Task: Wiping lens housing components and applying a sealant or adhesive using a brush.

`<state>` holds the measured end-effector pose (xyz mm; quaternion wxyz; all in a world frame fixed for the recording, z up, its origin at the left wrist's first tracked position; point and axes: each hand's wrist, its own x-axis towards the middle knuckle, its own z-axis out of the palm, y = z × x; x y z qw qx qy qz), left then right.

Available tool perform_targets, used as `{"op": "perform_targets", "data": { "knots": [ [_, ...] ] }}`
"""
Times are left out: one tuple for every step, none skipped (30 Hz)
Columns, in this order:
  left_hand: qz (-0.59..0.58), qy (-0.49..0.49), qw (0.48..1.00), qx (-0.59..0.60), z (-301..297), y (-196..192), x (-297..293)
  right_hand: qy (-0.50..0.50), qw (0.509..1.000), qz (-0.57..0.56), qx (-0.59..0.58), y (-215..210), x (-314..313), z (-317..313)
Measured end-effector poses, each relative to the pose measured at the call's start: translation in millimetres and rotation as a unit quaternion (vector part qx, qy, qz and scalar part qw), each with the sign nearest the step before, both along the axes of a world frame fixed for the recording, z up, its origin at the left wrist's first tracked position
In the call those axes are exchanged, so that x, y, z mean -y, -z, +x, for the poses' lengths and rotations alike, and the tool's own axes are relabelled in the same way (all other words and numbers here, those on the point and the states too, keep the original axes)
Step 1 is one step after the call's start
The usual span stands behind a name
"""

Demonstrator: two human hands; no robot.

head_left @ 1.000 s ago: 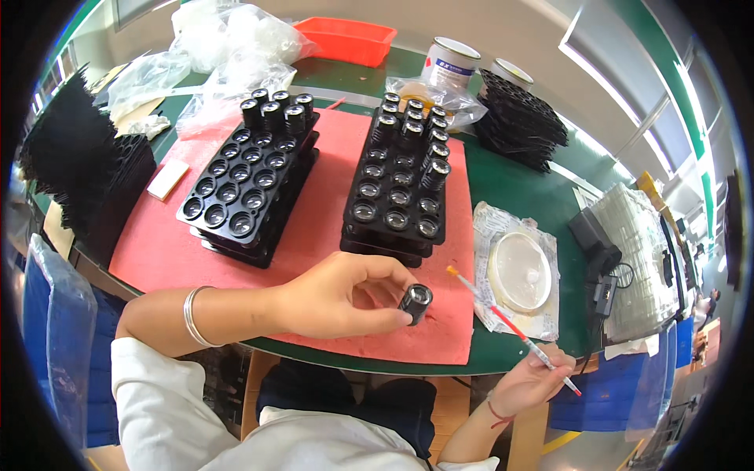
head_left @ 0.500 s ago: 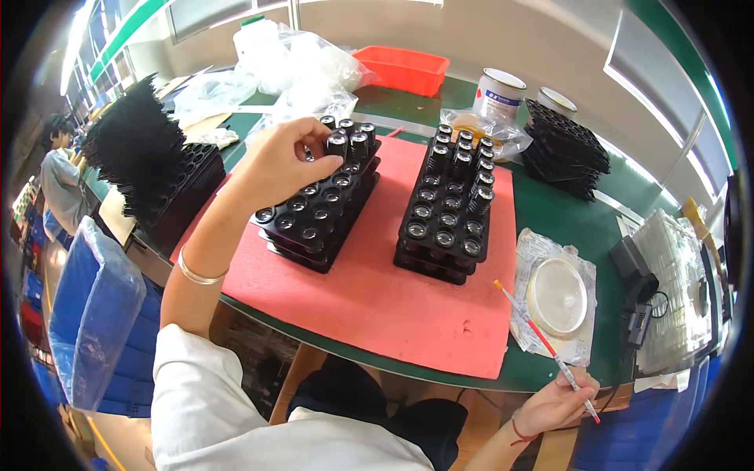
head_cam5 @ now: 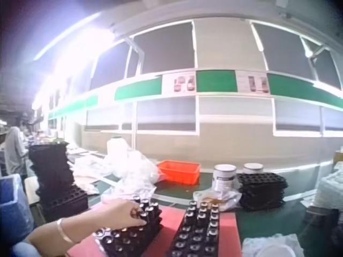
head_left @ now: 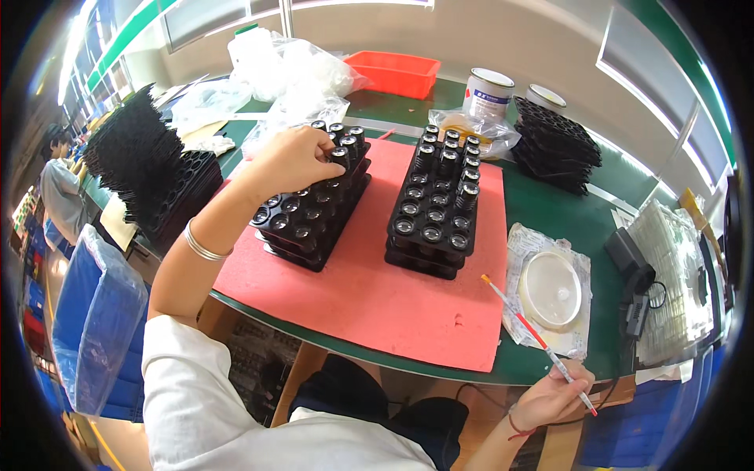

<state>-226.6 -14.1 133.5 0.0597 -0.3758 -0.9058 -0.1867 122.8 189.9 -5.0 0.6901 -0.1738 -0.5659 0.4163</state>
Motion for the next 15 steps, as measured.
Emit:
{"op": "perform_targets", "data": {
  "knots": [
    [-0.035, -0.005, 0.999, -0.014, 3, -5, -1, -0.014, 1.0, -0.001, -0.007, 2, -2, 2],
    [-0.035, -0.003, 0.999, -0.016, 10, -9, -3, -0.012, 1.0, -0.001, -0.008, 3, -3, 2],
    [-0.017, -0.031, 0.998, -0.043, 21, -11, -5, -0.016, 1.0, 0.007, -0.009, 3, -4, 2],
    [-0.001, -0.059, 0.996, -0.071, 34, -13, -9, -0.02, 1.0, 0.013, -0.01, 4, -4, 3],
    [0.011, -0.051, 0.994, -0.094, 45, -12, -17, -0.016, 1.0, 0.009, -0.01, 3, -2, 4],
    [0.024, -0.003, 0.994, -0.104, 53, -8, -27, -0.011, 1.0, 0.005, -0.009, 2, 0, 4],
    [0.036, 0.041, 0.992, -0.114, 65, -5, -37, -0.008, 1.0, 0.009, -0.013, 3, -2, 5],
    [0.008, 0.073, 0.991, -0.113, 77, -5, -45, -0.016, 1.0, 0.013, -0.012, 3, -2, 4],
    [-0.003, 0.109, 0.989, -0.102, 83, -3, -54, -0.022, 1.0, 0.018, -0.01, 3, -2, 4],
    [0.033, 0.135, 0.982, -0.128, 85, 5, -64, -0.023, 0.999, 0.021, -0.012, 3, -3, 4],
    [0.07, 0.16, 0.973, -0.153, 88, 10, -74, -0.027, 0.999, 0.019, -0.016, 4, -4, 4],
    [0.053, 0.153, 0.979, -0.127, 89, 12, -83, -0.031, 0.999, 0.017, -0.02, 5, -4, 4],
    [0.053, 0.159, 0.977, -0.131, 88, 13, -91, -0.04, 0.999, 0.012, -0.029, 5, -3, 5],
    [0.053, 0.165, 0.976, -0.135, 86, 14, -99, -0.052, 0.998, 0.008, -0.035, 4, -3, 5],
    [0.022, 0.149, 0.981, -0.123, 85, 13, -105, -0.063, 0.997, 0.004, -0.042, 3, -2, 5]
  ]
}}
